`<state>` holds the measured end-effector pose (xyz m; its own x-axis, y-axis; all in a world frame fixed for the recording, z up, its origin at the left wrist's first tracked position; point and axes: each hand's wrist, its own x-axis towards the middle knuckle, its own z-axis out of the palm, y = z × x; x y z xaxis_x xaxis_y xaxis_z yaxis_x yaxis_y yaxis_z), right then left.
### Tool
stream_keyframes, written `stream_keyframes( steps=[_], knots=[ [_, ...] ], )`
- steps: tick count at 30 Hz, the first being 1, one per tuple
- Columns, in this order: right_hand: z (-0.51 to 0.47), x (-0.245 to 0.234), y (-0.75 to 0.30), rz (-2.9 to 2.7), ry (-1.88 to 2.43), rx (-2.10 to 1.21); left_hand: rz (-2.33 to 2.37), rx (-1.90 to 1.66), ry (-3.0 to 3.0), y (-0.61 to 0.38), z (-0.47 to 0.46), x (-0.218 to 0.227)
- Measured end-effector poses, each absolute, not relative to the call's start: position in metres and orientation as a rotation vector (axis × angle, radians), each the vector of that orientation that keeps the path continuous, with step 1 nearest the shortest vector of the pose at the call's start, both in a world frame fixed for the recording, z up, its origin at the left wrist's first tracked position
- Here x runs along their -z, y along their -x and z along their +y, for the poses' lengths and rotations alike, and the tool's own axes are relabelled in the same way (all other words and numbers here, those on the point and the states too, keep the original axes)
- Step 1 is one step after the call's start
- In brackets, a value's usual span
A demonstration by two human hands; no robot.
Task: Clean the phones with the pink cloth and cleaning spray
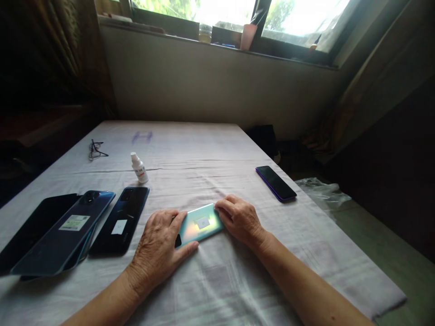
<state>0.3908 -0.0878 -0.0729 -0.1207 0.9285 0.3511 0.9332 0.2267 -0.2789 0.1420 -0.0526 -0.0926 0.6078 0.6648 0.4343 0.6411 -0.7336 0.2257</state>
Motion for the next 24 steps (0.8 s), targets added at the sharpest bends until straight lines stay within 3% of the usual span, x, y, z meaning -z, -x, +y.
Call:
stream_keyframes(
  steps=[16,24],
  knots=[
    [-0.094,0.069,-0.393,-2.043,1.792,-0.017,0.852,-0.651,-2.842,-0.133,-0.063,0.069],
    [-0.097,0.067,-0.379,-2.102,1.692,0.002,0.843,-0.702,-2.922,-0.134,-0.064,0.084]
  ],
)
